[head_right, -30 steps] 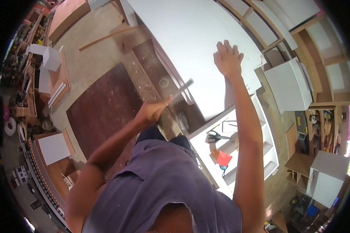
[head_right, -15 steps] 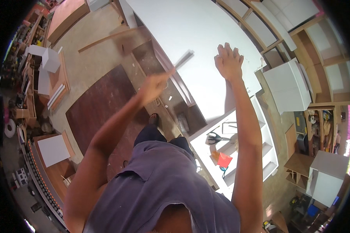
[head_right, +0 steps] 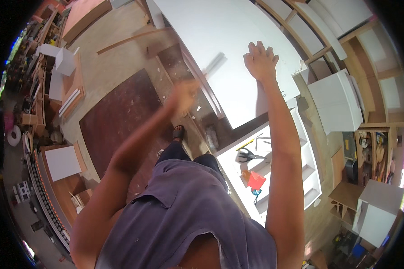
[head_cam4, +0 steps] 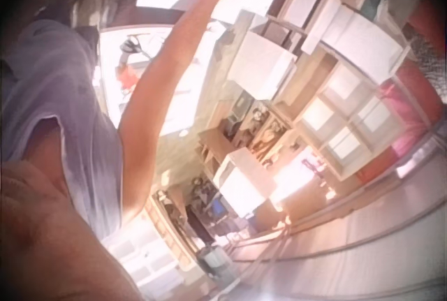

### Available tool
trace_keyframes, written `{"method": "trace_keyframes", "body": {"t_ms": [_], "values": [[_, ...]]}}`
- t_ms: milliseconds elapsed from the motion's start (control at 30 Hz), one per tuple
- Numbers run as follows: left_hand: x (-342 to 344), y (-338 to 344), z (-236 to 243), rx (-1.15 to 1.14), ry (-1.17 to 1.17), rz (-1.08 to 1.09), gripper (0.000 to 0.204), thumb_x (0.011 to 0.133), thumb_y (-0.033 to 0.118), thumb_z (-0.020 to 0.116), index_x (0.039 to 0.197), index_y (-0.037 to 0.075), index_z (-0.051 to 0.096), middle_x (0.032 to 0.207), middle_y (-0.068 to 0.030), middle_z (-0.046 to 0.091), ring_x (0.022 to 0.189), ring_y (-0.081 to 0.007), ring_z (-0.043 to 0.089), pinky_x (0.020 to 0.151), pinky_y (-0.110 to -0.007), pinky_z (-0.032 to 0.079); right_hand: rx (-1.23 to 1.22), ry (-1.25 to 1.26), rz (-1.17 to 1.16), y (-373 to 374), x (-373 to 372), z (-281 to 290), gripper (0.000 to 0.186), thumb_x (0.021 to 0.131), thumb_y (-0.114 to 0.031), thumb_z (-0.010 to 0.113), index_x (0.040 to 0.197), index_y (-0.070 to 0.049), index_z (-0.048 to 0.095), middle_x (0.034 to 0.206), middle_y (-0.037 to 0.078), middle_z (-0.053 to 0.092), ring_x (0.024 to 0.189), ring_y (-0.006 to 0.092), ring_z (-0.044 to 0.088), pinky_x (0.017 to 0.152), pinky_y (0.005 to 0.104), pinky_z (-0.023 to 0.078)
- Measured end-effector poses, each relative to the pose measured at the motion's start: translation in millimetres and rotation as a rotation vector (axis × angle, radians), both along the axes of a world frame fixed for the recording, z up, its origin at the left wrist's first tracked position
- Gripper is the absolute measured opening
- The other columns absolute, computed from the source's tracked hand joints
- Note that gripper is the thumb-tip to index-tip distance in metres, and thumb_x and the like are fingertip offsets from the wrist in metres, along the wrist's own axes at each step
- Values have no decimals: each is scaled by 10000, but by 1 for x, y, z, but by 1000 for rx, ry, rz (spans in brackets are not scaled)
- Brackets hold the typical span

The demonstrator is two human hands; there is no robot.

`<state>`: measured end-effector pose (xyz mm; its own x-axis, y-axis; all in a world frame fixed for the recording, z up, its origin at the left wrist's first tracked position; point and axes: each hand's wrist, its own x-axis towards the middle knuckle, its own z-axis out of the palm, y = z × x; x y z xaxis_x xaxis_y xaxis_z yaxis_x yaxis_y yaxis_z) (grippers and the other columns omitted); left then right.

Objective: The person smooths the edge of a white cabinet door with a metal scraper, then wipes the surface with a cloth. The person repeats scraping and wiping on the same door throughout the clip.

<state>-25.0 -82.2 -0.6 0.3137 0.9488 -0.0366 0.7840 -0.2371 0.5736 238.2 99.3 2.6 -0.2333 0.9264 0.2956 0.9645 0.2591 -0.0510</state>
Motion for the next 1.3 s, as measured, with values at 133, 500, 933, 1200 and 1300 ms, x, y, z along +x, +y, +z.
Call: {"method": "trace_keyframes", "body": {"t_ms": [133, 500, 933, 1200, 1300], "values": [[35, -65, -13, 39, -176, -120, 621, 845, -13, 505, 1445, 145, 491, 1239, -216, 632, 1105, -311, 637, 925, -418, 536, -90, -24, -42, -2, 5, 2, 560, 940, -431, 386, 1465, -239, 420, 1590, 91, 318, 1424, 471, 260, 1134, 652, 163], [29, -17, -23, -181, -177, 254, 198, 958, 154, 567, 972, -14, 672, 565, -86, 498, 538, -160, 541, 478, -390, 416, 21, 16, 31, -11, 0, 0, 424, 910, -366, 416, 1253, -152, 545, 1435, 119, 459, 1319, 470, 379, 1030, 686, 268], [44, -27, 0, -90, -179, 301, 272, 950, 137, 476, 818, -15, 659, 631, -231, 614, 612, -388, 655, 616, -491, 523, 12, 27, 30, -10, -1, 1, 438, 915, -373, 429, 1273, -157, 557, 1462, 111, 449, 1322, 465, 377, 1040, 689, 264], [44, -36, 18, 41, -245, 288, 607, 923, -5, 455, 1504, 172, 427, 679, -161, 571, 668, -228, 648, 629, -395, 527, 16, 32, 23, -6, 0, 3, 477, 899, -380, 448, 1308, -162, 558, 1470, 109, 451, 1331, 456, 389, 1052, 678, 264], [42, -74, 11, -8, -234, 93, 603, 904, -18, 450, 1476, 174, 466, 680, -222, 592, 590, -318, 638, 622, -438, 513, -117, 48, -40, -3, -4, 19, 519, 847, -395, 490, 1300, -165, 595, 1468, 114, 457, 1332, 431, 402, 1065, 651, 272]]}}
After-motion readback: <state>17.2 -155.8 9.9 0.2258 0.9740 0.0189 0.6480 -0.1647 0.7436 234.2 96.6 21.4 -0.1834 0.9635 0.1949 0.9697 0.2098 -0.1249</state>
